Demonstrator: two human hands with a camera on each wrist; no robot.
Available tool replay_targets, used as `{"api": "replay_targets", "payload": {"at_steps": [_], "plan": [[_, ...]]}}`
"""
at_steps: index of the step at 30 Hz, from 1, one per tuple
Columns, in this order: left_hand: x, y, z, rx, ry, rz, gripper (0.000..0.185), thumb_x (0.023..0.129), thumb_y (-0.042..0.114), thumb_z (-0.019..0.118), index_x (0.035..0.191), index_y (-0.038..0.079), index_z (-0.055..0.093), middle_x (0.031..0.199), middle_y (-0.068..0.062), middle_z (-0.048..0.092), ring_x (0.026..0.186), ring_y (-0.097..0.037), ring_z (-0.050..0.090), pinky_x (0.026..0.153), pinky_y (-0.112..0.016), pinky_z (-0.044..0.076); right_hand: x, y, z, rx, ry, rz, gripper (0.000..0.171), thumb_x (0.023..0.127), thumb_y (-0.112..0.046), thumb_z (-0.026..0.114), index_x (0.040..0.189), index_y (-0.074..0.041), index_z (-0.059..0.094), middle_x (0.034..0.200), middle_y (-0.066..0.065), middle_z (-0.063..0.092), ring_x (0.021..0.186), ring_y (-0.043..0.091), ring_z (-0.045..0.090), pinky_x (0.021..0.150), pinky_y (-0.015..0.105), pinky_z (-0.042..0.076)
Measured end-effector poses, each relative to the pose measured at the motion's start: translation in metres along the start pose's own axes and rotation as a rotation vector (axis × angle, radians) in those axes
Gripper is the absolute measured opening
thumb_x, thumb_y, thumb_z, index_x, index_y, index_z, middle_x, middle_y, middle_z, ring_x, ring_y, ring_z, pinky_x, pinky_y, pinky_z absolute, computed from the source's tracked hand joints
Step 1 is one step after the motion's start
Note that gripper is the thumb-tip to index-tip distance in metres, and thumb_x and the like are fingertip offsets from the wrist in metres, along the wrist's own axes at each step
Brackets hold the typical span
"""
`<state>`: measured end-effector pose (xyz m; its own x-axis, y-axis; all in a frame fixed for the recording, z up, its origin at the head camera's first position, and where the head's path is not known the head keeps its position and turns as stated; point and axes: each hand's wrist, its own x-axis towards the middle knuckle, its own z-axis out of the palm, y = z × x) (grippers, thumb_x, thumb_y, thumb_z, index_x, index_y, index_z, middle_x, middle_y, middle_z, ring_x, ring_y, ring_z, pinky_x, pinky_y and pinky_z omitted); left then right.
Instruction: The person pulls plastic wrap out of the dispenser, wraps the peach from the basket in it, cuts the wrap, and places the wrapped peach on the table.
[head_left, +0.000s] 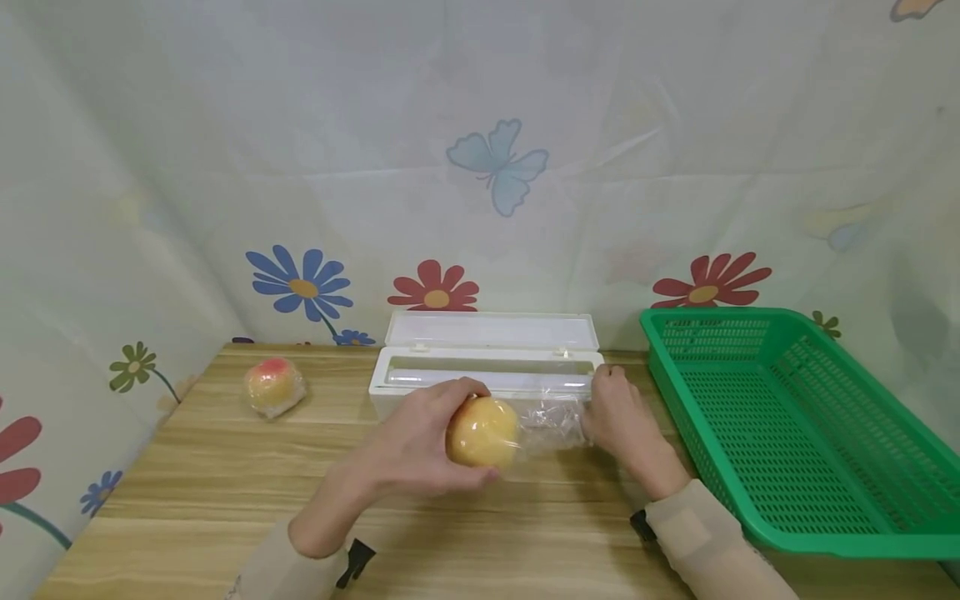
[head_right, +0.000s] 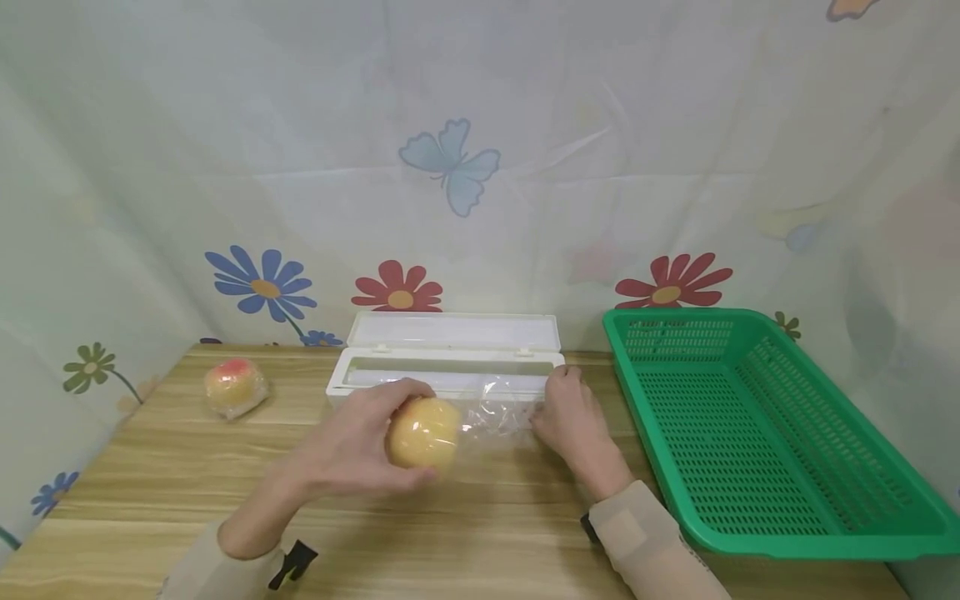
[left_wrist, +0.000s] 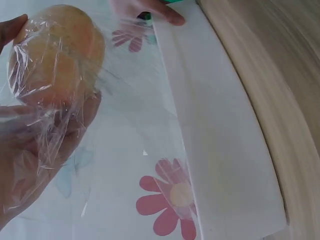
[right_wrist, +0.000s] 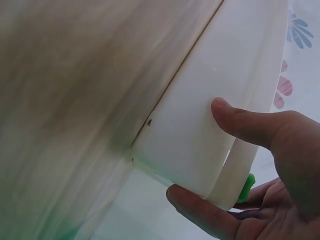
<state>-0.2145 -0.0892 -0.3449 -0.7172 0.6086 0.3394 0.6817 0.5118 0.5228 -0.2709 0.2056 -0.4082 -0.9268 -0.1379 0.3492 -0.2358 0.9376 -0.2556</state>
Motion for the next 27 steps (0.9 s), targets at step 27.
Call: {"api": "replay_targets", "payload": {"at_steps": [27], "plan": [[-0.011,0.013,-0.011,-0.070,0.073,0.122,0.065,0.074,0.047,0.085,0.124,0.014,0.058,0.107,0.012,0.063,0.089,-0.005,0.061,0.072,-0.024,0.056,-0.002,-0.003,-0.001,-0.025,-0.023,-0.008,0.037,0.072,0.004,0.069,0.099,0.021,0.050,0.087,0.030,0.052,0.068,0.045,0.062,0.057,0.053,0.055]]}}
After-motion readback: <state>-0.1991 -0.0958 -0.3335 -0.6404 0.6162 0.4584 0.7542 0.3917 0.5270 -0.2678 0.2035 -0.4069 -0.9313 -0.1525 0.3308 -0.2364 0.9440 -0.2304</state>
